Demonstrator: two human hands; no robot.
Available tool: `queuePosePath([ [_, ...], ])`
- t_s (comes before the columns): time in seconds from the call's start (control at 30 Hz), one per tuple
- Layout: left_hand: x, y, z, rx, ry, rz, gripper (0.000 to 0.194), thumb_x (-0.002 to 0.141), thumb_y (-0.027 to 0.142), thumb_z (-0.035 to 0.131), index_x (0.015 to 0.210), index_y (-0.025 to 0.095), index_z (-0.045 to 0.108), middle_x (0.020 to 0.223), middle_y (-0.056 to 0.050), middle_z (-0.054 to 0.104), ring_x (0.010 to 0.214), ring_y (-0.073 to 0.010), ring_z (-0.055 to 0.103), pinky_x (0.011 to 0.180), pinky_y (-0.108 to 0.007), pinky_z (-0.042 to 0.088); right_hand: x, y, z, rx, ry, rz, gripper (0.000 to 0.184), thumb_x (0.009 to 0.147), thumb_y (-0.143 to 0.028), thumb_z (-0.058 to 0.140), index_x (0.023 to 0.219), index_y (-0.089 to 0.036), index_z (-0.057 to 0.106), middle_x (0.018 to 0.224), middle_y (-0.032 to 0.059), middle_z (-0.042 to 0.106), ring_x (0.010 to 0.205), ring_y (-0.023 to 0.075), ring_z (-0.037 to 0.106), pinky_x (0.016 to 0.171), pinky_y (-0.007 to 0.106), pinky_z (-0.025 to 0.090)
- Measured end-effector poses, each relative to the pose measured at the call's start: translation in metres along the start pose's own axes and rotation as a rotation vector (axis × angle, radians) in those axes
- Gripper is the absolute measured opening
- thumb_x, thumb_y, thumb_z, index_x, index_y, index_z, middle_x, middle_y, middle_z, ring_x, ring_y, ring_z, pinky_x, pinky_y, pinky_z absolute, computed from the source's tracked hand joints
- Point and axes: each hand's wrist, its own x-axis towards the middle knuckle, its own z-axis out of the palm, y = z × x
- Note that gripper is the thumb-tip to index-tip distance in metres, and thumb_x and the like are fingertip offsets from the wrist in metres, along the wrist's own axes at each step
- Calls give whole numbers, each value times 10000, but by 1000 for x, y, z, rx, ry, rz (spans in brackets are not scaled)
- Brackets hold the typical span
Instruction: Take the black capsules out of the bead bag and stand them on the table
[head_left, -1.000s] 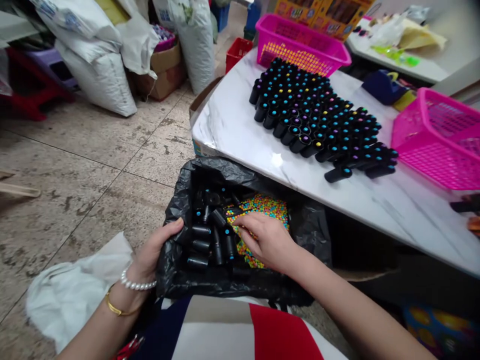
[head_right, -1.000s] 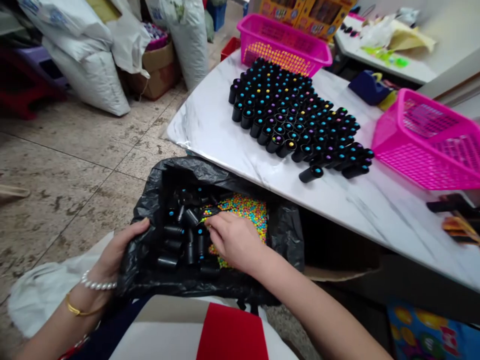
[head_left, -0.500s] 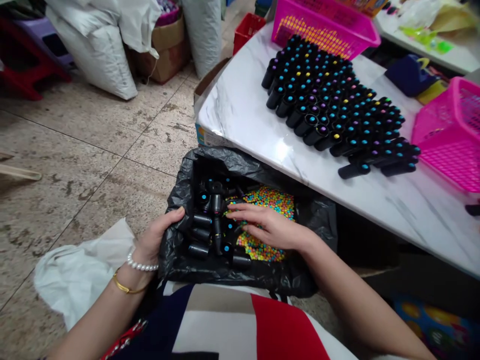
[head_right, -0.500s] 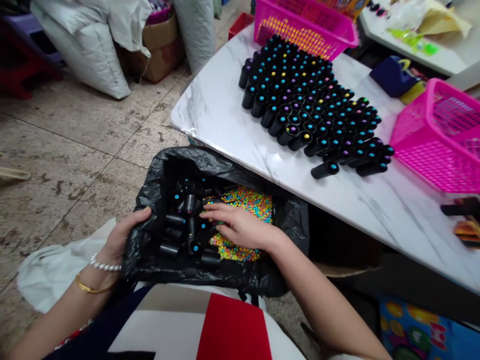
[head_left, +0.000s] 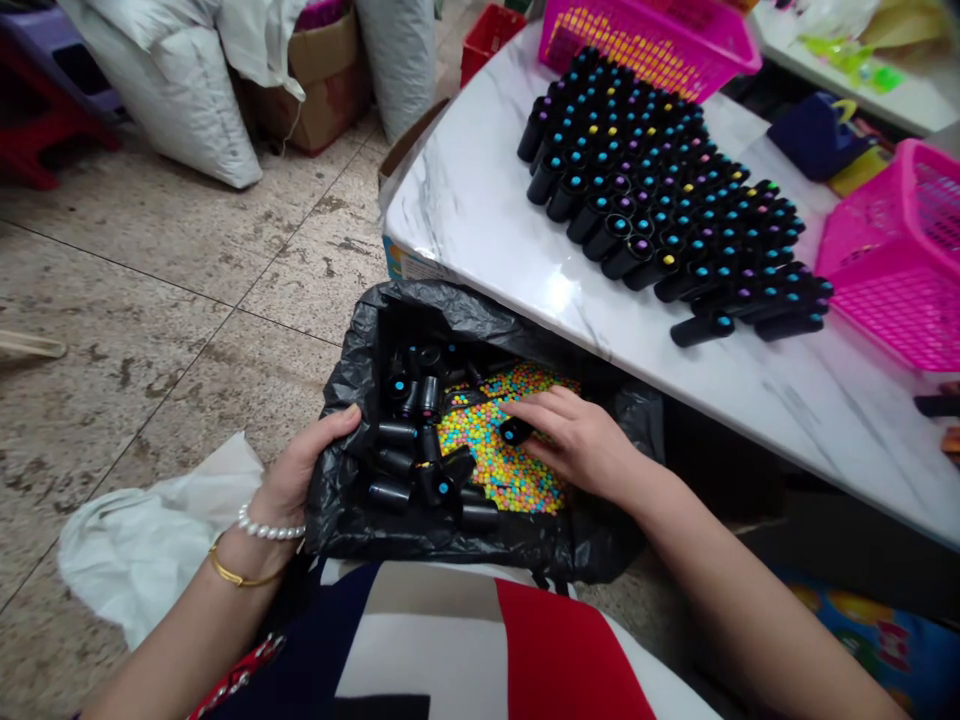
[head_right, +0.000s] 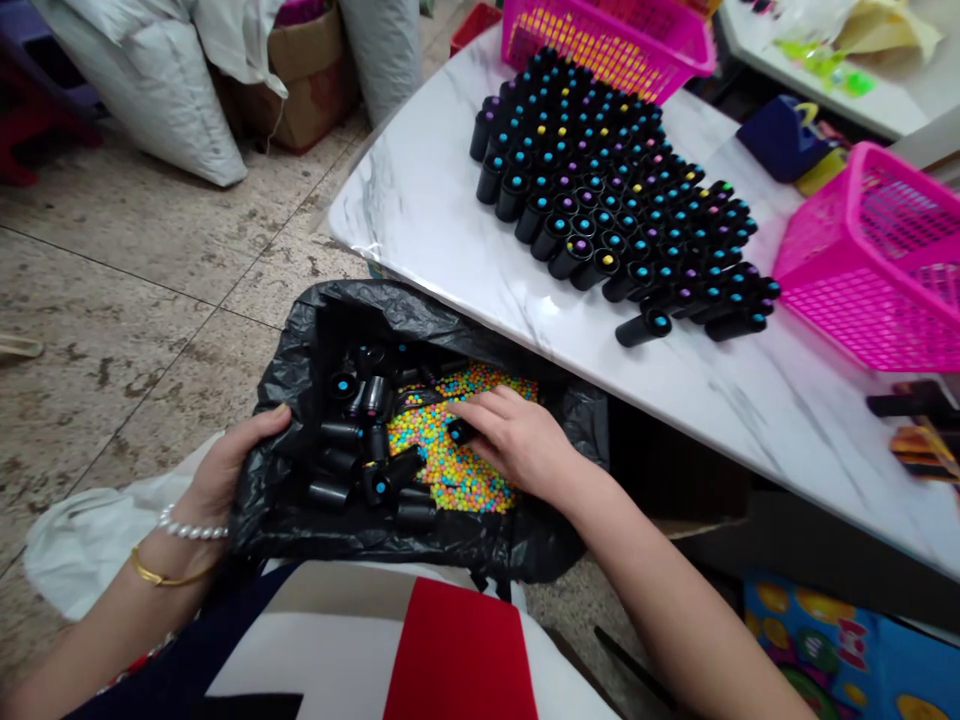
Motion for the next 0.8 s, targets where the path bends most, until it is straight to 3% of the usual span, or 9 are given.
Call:
queuePosePath([
  [0.13, -2, 2, 7, 74, -20, 54, 226, 762, 282, 693, 894, 106, 744, 801, -114, 773, 786, -302, 727, 804, -403, 575, -13, -11, 16, -97, -109, -60, 278, 906, -196, 496, 1153, -166, 621, 999, 118, 676, 874, 234, 579, 760, 381, 514],
  [0.3, 1, 1, 3, 81, -20, 68, 225, 720, 277, 728, 869, 110, 749, 781, -116, 771, 751, -307, 728, 792, -416, 579, -18, -27, 18, 335, -13, 2, 322, 871, -160, 564, 1186, -210, 610, 1093, 72, 677, 998, 193, 611, 889, 350, 495],
  [0.4, 4, 0, -1, 40, 57, 41, 186, 754, 253, 687, 866, 117, 747, 762, -115, 769, 746, -308, 728, 775, -431, 584, -26, -24, 11, 577, 92, 118, 351, 834, -141, 618, 1164, -259, 627, 1085, 27, 694, 1026, 167, 625, 915, 310, 489],
  [0.5, 4, 0, 1, 23, 150, 55, 168, 791, 227, 633, 865, 124, 744, 744, -110, 768, 770, -308, 727, 766, -427, 587, -33, -22, 7, 670, 129, 201, 350, 805, -145, 655, 1135, -262, 649, 1074, 24, 700, 1017, 173, 638, 901, 303, 499],
  [0.6, 2, 1, 5, 40, 165, 65, 160, 805, 219, 613, 851, 137, 741, 741, -97, 769, 774, -302, 728, 765, -416, 587, -36, -21, 1, 675, 161, 218, 328, 798, -175, 672, 1116, -250, 657, 1076, 41, 692, 1021, 188, 636, 911, 322, 496],
  [0.8, -2, 1, 11, 26, 188, -9, 264, 776, 221, 637, 1015, 145, 723, 781, -88, 774, 788, -326, 724, 746, -421, 598, -41, -24, -18, 466, 401, 335, 303, 792, -168, 635, 1087, -237, 648, 1082, 78, 637, 995, 209, 610, 855, 359, 512],
])
